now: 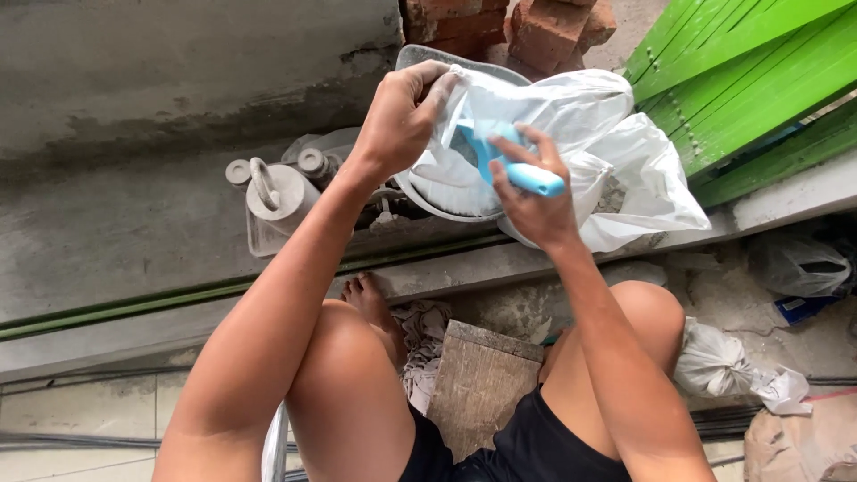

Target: Scooping grey powder from a plastic bag into a container using a small blue scoop.

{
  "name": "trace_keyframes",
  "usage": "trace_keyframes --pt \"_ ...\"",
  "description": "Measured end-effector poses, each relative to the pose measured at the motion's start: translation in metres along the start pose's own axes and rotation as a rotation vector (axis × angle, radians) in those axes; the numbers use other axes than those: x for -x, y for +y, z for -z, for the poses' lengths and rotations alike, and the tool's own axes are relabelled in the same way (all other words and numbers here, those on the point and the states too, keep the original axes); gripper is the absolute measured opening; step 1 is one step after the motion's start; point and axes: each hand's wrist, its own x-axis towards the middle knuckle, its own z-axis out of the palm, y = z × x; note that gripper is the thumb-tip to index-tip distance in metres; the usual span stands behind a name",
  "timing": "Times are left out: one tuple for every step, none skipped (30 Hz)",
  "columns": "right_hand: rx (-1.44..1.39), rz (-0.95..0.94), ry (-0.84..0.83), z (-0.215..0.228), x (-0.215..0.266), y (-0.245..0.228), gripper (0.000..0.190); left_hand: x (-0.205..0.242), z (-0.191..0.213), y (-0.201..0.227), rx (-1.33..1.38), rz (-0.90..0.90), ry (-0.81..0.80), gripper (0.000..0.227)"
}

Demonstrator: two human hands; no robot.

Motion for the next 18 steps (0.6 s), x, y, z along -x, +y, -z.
trace_keyframes --pt "0.001 0.004 0.002 0.002 0.002 -0.003 0.039 -0.001 -0.001 -0.002 -0.001 -0.004 0.002 0.03" --pt "-0.053 -0.057 -0.015 0.003 0.004 -0.006 0.045 -0.001 -0.002 -0.004 -0.004 0.01 0.0 0.028" --pt "-0.11 -0.118 -0.036 0.003 0.007 -0.01 0.052 0.0 -0.003 -0.006 -0.008 0.029 0.001 0.027" --pt "-0.111 -0.114 -0.038 0.001 0.007 -0.009 0.052 -0.001 -0.002 -0.006 -0.01 0.03 0.005 0.027" --pt "-0.128 -0.138 -0.004 0.0 0.009 -0.007 0.047 -0.002 -0.003 -0.006 -0.014 0.025 0.003 0.028" --pt "-0.144 -0.162 0.03 -0.001 0.01 -0.005 0.042 -0.002 -0.004 -0.006 -0.019 0.021 0.001 0.029" --pt "-0.145 -0.166 0.029 -0.005 0.011 -0.005 0.042 -0.002 -0.006 -0.005 -0.017 0.024 -0.002 0.029" --pt "-0.177 -0.24 0.071 -0.007 0.012 -0.005 0.044 -0.002 -0.008 -0.004 -0.019 0.023 -0.021 0.029" --pt "-0.209 -0.312 0.115 -0.01 0.012 -0.005 0.046 -0.003 -0.009 -0.002 -0.021 0.018 -0.041 0.029" --pt "-0.208 -0.314 0.117 -0.008 0.012 -0.01 0.046 -0.003 -0.013 -0.004 -0.02 0.018 -0.044 0.029" --pt "-0.245 -0.38 0.113 -0.007 0.01 -0.015 0.042 -0.004 -0.016 -0.006 -0.008 0.036 -0.076 0.027" --pt "-0.282 -0.446 0.109 -0.006 0.008 -0.021 0.04 -0.005 -0.018 -0.007 0.003 0.055 -0.107 0.026" --pt "-0.284 -0.443 0.111 -0.004 0.008 -0.02 0.04 -0.006 -0.02 -0.009 0.0 0.053 -0.107 0.026" --pt "-0.333 -0.49 0.086 -0.001 0.008 -0.019 0.041 -0.007 -0.021 -0.011 -0.031 0.032 -0.101 0.03" --pt "-0.38 -0.538 0.059 0.001 0.008 -0.019 0.043 -0.007 -0.023 -0.014 -0.06 0.013 -0.094 0.037" --pt "-0.381 -0.536 0.059 0.004 0.005 -0.021 0.043 -0.008 -0.023 -0.014 -0.062 0.013 -0.092 0.037" --pt "-0.384 -0.596 0.078 0.007 0.003 -0.024 0.041 -0.008 -0.023 -0.014 -0.044 0.042 -0.078 0.036" --pt "-0.387 -0.657 0.098 0.009 0.0 -0.026 0.039 -0.009 -0.023 -0.014 -0.027 0.072 -0.063 0.036"
